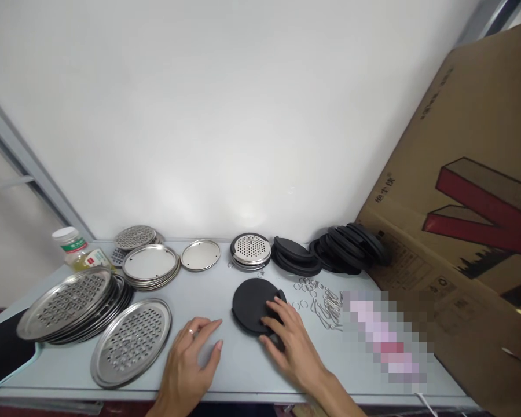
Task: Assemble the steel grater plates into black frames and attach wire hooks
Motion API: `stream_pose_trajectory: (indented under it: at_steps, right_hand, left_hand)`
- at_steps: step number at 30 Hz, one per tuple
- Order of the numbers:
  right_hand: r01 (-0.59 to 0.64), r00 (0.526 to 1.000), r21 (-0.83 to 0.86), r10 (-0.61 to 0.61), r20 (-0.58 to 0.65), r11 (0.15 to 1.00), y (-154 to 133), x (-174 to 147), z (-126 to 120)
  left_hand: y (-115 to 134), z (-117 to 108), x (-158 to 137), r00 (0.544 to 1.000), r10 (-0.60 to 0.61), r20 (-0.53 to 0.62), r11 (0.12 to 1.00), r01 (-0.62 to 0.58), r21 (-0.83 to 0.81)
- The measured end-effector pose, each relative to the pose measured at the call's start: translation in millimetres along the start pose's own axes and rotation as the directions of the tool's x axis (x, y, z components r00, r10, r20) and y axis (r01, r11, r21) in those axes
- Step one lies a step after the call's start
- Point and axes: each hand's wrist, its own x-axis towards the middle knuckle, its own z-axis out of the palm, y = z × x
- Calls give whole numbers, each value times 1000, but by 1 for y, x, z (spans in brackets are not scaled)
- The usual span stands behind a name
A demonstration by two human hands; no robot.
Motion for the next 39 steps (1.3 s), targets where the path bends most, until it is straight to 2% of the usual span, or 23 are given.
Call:
stream_pose_trajectory:
  at_steps: [3, 5, 9, 12, 16, 19, 25, 31, 34, 39]
  right_hand:
    - [-21, 996, -16, 19, -89, 1000, 11, 4, 6]
    - [-32, 994, -30, 28, -109, 999, 14, 5, 9]
    - [-53, 995, -26, 51, -88, 998, 12, 5, 9]
    - [-74, 993, 5, 74, -87, 997, 10, 3, 7]
    - [-123, 987, 28, 125, -100, 992, 8, 1, 5]
    - [-129, 985, 36, 133, -114, 991, 7, 1, 4]
    - [-126, 981, 64, 134, -140, 990, 7, 1, 5]
    - [-141, 980, 76, 150, -128, 987, 9, 0, 6]
    - [-140, 980, 74, 149, -132, 987, 8, 0, 6]
    - [-131, 982, 69, 139, -131, 989, 9, 1, 6]
  left_hand:
    - [-15, -21, -18, 993, -2, -118, 994, 15, 111]
    - [-30, -40, -28, 988, -12, -153, 973, 46, 224]
    - [-61, -71, -42, 992, -44, -121, 894, 93, 439]
    - [-72, -79, -48, 995, -31, -91, 863, 72, 500]
    - [-72, -80, -48, 996, 77, -48, 871, -44, 490]
    - [-68, -80, -44, 988, 133, -81, 872, -77, 484]
    - [-66, -85, -39, 984, 112, -137, 889, -38, 456]
    - [-66, -95, -33, 976, 121, -181, 867, -16, 498]
    - [-65, -107, -23, 954, 134, -267, 853, 26, 521]
    - [-56, -118, -4, 904, 165, -395, 896, 30, 442]
